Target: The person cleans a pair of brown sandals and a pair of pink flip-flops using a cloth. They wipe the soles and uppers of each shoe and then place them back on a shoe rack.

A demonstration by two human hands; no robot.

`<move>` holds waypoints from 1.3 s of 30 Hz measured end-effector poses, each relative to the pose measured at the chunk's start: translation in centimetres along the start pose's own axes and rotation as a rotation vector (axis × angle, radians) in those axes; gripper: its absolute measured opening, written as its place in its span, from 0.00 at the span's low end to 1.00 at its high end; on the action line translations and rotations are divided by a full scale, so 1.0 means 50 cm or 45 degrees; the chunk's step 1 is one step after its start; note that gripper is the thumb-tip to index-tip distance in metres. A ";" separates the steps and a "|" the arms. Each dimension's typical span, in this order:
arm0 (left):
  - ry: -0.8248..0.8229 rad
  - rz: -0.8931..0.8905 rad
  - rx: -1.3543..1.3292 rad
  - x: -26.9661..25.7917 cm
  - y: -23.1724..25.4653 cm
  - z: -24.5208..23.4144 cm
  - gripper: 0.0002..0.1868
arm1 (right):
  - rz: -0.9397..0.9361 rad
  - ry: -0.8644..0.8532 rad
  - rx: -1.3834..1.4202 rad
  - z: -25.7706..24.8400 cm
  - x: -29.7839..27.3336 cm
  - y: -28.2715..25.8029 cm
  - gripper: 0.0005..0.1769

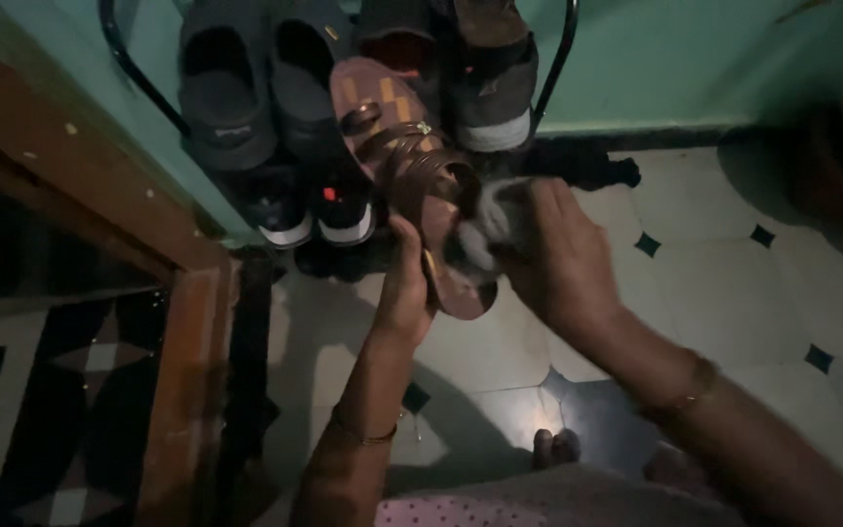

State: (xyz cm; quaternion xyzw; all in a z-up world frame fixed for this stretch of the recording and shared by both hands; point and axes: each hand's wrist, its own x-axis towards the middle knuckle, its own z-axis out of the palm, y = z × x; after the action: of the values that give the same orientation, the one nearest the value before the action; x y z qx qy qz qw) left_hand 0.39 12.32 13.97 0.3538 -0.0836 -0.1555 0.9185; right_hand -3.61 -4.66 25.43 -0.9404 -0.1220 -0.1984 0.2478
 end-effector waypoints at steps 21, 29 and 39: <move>-0.039 0.037 0.825 -0.053 -0.002 -0.096 0.41 | -0.297 0.022 0.799 0.195 -0.068 0.000 0.42; 0.141 -0.142 0.663 -0.054 -0.015 -0.034 0.40 | -0.022 -0.016 1.035 0.251 -0.073 0.032 0.31; 0.433 0.176 0.591 -0.041 0.104 -0.027 0.49 | -0.408 -0.060 0.692 0.308 -0.217 -0.065 0.57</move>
State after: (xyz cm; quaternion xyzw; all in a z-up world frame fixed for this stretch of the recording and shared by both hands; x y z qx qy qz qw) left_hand -0.01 17.51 16.40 0.5687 0.0144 -0.0078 0.8224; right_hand -9.54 4.60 9.77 -0.8129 -0.3227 -0.1733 0.4527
